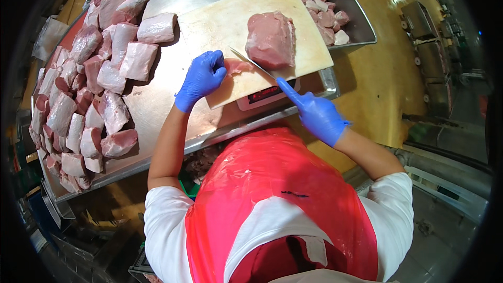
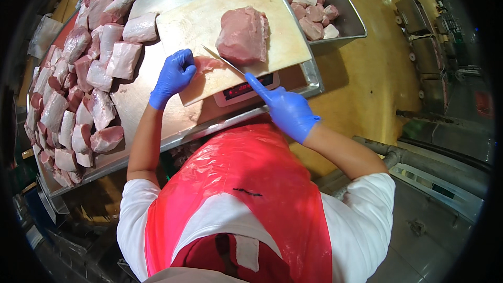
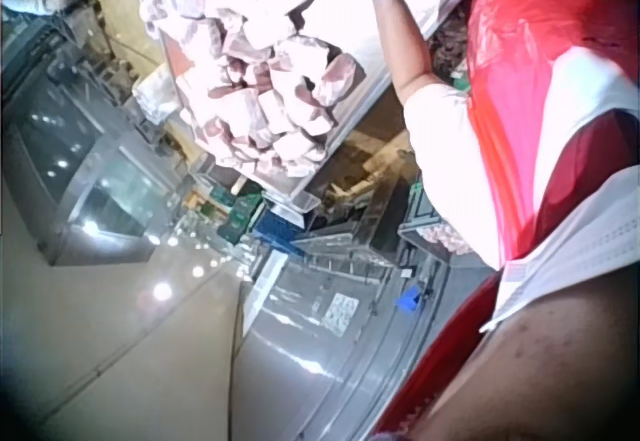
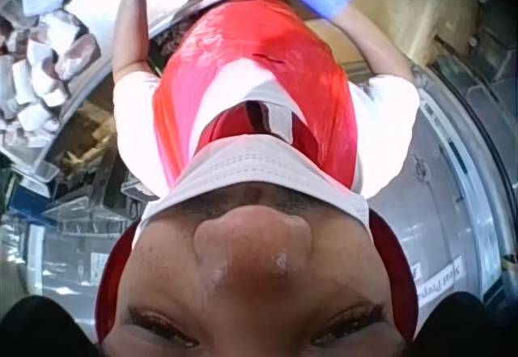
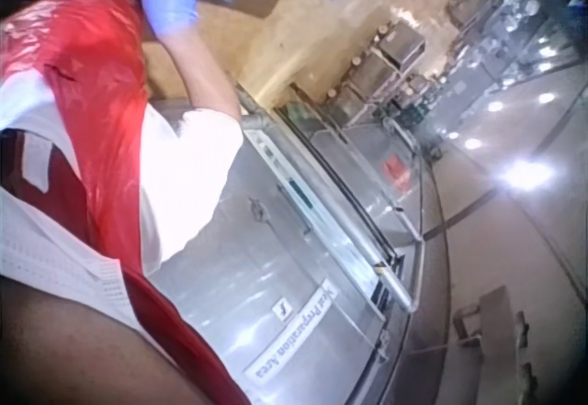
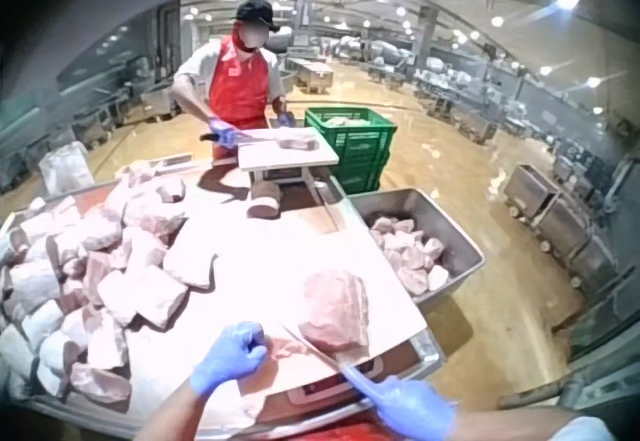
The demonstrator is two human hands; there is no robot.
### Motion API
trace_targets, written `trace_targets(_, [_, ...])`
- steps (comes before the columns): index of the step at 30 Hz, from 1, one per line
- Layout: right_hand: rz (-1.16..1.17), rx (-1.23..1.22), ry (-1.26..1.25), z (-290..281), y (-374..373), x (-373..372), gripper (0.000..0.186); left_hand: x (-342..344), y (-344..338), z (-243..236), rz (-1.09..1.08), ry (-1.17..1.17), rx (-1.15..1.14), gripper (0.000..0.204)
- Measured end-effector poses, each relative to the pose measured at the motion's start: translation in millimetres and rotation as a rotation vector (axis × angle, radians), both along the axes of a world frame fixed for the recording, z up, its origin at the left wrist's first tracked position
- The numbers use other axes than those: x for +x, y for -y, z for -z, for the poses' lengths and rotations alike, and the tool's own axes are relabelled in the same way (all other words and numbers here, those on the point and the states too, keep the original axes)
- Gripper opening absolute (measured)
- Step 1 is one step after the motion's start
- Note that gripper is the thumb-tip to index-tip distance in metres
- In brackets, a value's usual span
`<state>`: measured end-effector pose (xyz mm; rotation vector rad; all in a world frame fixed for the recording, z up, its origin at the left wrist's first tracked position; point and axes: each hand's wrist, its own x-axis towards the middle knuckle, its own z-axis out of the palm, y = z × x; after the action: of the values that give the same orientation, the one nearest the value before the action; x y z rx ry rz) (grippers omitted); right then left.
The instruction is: The person cuts large pieces of raw meat into smaller portions using a knife on a cutting board. The person repeatedly trims and slices the meat, placing the cut pieces into a metal tray.
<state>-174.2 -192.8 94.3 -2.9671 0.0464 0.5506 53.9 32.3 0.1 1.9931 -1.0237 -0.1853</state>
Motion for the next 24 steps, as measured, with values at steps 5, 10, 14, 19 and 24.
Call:
trace_targets(5, [-0.043,0.069,0.071,3,31,-27,0.092,-14,-14,-6,-0.061,0.043,0.046,0.008])
trace_targets(10, [-0.134,0.011,-0.036,-25,82,-42,0.084,-29,-36,-23,-0.185,0.068,0.054,0.007])
trace_targets(14, [-0.21,0.193,0.063,-9,107,-38,0.077,-73,-64,-30,-0.279,-0.215,-0.13,0.005])
trace_targets(19, [-0.274,0.561,0.206,7,77,3,0.077,-128,-70,-47,-0.511,-0.39,-0.328,0.008])
trace_targets(24, [0.031,0.74,0.154,8,106,19,0.068,-201,-165,12,-0.896,-0.834,-0.878,0.008])
